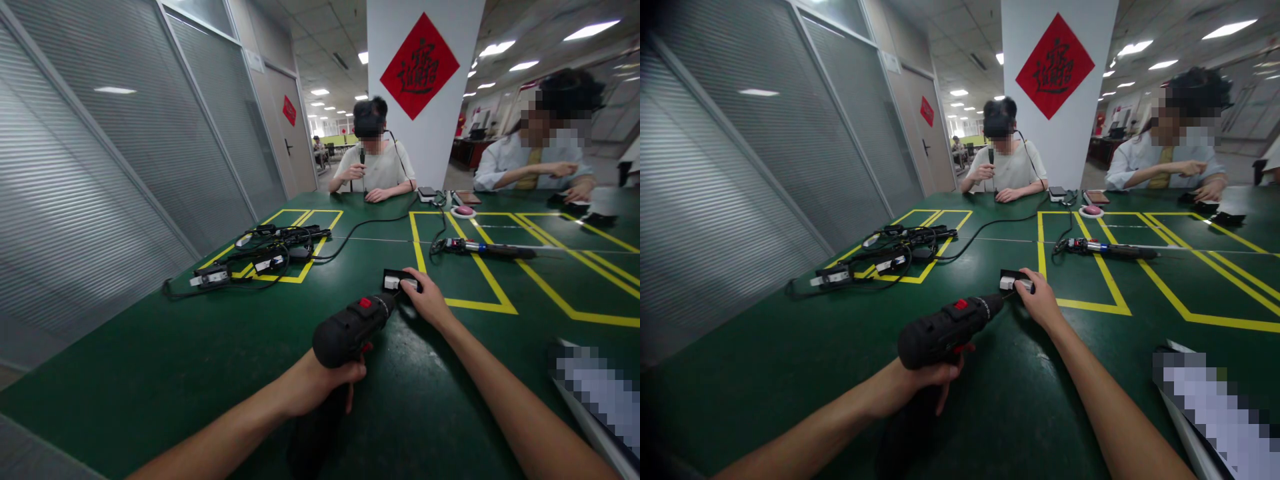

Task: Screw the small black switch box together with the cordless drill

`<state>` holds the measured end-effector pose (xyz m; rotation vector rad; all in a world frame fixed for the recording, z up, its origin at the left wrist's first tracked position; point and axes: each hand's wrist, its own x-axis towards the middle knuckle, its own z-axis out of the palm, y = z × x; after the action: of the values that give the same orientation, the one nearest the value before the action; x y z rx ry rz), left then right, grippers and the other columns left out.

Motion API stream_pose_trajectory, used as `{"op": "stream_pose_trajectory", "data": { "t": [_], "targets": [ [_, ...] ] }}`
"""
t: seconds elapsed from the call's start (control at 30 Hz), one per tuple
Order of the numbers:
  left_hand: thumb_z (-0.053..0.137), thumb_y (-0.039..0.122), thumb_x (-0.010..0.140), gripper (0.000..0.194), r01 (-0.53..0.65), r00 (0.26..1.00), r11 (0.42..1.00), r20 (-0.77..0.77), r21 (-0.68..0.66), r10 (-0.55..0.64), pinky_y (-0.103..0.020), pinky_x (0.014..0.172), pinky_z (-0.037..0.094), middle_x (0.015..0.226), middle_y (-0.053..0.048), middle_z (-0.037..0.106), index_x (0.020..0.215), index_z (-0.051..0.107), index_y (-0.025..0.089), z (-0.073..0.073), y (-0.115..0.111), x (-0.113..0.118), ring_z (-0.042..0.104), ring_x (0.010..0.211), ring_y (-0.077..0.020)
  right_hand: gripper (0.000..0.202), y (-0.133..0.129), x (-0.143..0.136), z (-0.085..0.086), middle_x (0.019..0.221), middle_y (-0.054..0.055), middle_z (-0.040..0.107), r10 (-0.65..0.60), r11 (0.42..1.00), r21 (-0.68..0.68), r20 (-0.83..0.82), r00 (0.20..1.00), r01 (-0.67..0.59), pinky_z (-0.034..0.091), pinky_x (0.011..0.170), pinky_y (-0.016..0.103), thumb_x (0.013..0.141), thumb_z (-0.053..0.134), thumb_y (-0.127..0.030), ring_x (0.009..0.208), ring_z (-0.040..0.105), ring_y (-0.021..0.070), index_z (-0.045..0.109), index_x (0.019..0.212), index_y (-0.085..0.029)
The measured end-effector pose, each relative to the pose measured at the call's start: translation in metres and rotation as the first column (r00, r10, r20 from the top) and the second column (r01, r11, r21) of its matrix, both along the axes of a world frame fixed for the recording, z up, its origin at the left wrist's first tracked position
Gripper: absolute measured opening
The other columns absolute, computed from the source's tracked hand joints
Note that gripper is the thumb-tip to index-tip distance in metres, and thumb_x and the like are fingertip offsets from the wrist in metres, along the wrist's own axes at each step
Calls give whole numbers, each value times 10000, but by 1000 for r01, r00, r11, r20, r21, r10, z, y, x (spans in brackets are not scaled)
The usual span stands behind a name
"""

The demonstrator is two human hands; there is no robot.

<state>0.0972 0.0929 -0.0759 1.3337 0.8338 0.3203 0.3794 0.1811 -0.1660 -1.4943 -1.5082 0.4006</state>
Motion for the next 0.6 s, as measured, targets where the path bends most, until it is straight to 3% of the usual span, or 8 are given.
{"op": "stream_pose_trajectory", "data": {
  "t": [0.17, 0.37, 0.6],
  "targets": [
    [615, 311, 834, 392, 21, 1000, 1000, -20, 4, -21, -259, 566, 419, 822, -17, 581, 1186, 559, 147, 2, -1, 0, 566, 554, -112, 429, 1, 1, -1, 1187, 100, 614, 2, 1000, 4, -1, 1000, -2, 419, 975, 389, 852, 525, -434, 1089, 579, 247, 609, 1201, -197],
    [624, 361, 818, 268, 33, 999, 999, 4, 29, -33, -255, 540, 424, 940, -79, 624, 934, 629, 119, -2, 1, 0, 558, 530, -95, 418, 1, 0, 0, 1191, 89, 615, -2, 1000, 1, -3, 1000, 2, 417, 979, 396, 847, 526, -435, 1091, 579, 248, 613, 1194, -218],
    [675, 348, 774, 490, -23, 997, 1000, 80, 8, 22, -260, 522, 469, 1191, -134, 592, 1198, 502, 174, -8, 0, 2, 570, 505, -72, 431, 1, 1, -1, 1181, 97, 618, -2, 1000, 0, 5, 1000, 2, 422, 971, 392, 852, 519, -440, 1086, 580, 249, 613, 1199, -202]
  ]
}}
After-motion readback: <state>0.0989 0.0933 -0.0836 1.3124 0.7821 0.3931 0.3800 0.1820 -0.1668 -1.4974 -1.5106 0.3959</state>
